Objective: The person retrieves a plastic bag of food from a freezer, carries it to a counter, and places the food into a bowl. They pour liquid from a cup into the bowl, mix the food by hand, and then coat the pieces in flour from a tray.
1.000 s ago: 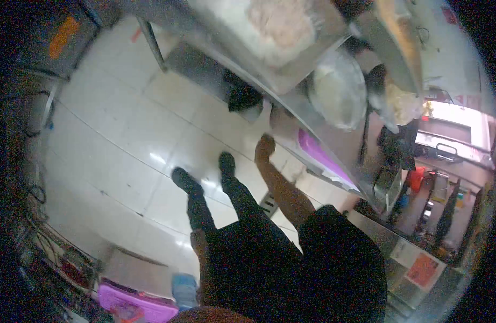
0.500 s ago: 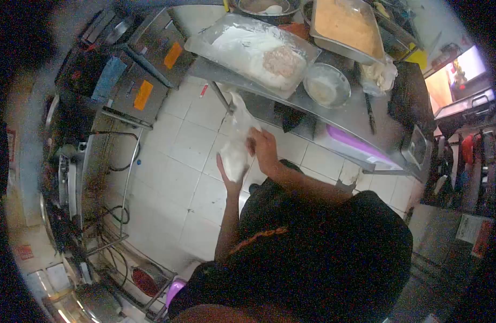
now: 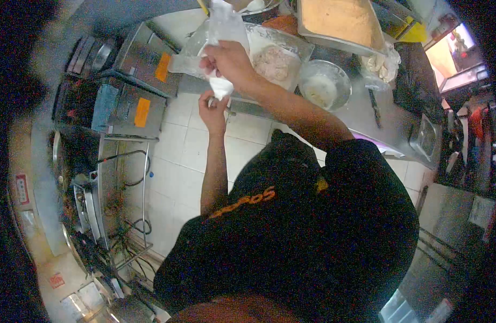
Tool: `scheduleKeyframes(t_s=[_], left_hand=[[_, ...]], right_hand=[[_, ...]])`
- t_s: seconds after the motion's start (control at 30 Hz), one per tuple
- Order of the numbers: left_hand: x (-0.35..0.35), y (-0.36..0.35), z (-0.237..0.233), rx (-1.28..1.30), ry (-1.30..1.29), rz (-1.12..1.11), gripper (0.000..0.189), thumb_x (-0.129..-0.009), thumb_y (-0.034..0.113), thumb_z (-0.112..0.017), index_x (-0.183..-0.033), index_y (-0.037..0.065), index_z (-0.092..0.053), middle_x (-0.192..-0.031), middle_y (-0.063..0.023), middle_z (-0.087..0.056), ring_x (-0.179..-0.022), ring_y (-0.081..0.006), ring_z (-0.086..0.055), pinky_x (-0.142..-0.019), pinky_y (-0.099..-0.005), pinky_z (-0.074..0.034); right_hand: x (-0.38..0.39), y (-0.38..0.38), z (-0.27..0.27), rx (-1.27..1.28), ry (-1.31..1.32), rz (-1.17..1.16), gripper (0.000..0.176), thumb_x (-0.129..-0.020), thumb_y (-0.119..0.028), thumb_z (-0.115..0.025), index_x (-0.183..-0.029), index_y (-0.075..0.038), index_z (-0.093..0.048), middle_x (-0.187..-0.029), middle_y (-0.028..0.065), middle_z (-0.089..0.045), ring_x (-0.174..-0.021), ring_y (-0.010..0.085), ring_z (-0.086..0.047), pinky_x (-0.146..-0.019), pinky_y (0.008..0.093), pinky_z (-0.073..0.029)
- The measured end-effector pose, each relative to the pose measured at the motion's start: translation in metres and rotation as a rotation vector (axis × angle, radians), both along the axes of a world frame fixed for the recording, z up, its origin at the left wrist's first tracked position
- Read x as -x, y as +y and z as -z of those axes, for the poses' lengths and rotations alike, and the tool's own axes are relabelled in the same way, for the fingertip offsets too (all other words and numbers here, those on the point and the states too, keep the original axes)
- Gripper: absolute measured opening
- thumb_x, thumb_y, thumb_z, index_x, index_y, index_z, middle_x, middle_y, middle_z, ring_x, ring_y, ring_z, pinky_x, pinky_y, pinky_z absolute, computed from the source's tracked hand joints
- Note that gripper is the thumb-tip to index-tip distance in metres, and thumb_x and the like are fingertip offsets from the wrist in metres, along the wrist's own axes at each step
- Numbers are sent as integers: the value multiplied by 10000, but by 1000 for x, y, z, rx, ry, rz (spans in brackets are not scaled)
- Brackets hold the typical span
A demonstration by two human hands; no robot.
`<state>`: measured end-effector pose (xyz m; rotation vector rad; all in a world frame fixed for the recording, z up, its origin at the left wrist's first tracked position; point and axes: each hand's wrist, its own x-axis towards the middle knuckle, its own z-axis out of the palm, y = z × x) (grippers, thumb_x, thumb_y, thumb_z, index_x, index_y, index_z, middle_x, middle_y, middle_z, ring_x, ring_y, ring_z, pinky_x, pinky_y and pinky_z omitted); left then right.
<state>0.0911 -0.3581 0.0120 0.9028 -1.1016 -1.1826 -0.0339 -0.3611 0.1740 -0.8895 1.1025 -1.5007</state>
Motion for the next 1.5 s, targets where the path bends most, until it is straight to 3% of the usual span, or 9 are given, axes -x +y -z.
scheduleKeyframes(t_s=[0.07, 0.1, 0.2, 0.5, 0.7, 0.8, 1.07, 1.2, 1.5], left_hand=[[25, -28, 15, -45, 129, 5, 442, -679, -58, -683, -1053, 13, -457, -982, -69, -513, -806, -144, -526, -718, -250, -469], [33, -36, 8, -128, 181, 97, 443, -704, -26, -676, -1079, 8, -443, -1040, -66, -482, -949, -123, -472, -840, -254, -406], [62, -67, 11, -185, 363, 16, 395, -743, -6, -649, -1082, 12, -448, -996, -54, -503, -886, -114, -508, -833, -258, -426], [55, -117, 20, -438, 577, 287, 188, -816, 21, -572, -984, 34, -488, -831, 2, -529, -773, -95, -532, -734, -247, -491], [12, -152, -18, -418, 380, 303, 180, -805, -29, -547, -949, 57, -481, -845, -20, -544, -735, -105, -539, -688, -249, -477], [-1, -163, -40, -401, 245, 346, 211, -795, -27, -560, -967, 57, -472, -830, -24, -550, -726, -111, -542, -673, -246, -473], [15, -191, -104, -271, 16, 459, 191, -774, -13, -604, -936, 44, -520, -802, -38, -590, -680, -109, -563, -629, -227, -477], [33, -199, -130, -255, -5, 525, 198, -759, 10, -634, -927, 37, -532, -796, -41, -608, -675, -114, -580, -616, -219, -479], [58, -205, -149, -170, -26, 592, 194, -754, 12, -639, -916, 25, -533, -771, -48, -609, -659, -117, -578, -619, -216, -478]], right_hand=[[13, -25, -2, 17, 13, 0, 218, -814, -220, -537, -792, -3, -549, -690, 87, -597, -554, 129, -536, -463, 240, -366], [21, -35, -7, 25, 22, 21, 220, -814, -219, -536, -793, 0, -549, -697, 92, -601, -556, 131, -539, -463, 239, -367], [46, -55, -22, 38, 49, 52, 229, -827, -232, -532, -792, -6, -533, -748, 102, -618, -595, 130, -555, -492, 237, -384], [91, -97, -18, 2, -1, 116, 236, -835, -252, -540, -816, -17, -520, -763, 93, -618, -611, 123, -548, -517, 234, -385], [150, -122, 27, -86, 297, 193, 287, -829, -281, -487, -826, -19, -604, -696, 82, -640, -549, 133, -583, -465, 268, -432], [167, -123, 55, -220, 318, 185, 315, -846, -294, -511, -792, 9, -575, -659, 63, -603, -504, 102, -515, -427, 228, -357], [190, -99, 114, -300, 606, 328, 392, -835, -353, -503, -641, -20, -578, -514, 57, -552, -416, 112, -500, -417, 238, -380], [184, -83, 104, -352, 865, 380, 459, -815, -402, -502, -579, -15, -576, -494, 72, -554, -429, 140, -520, -458, 285, -417], [182, -71, 114, -419, 836, 432, 473, -805, -427, -483, -588, -24, -600, -485, 69, -552, -476, 166, -550, -504, 301, -433]])
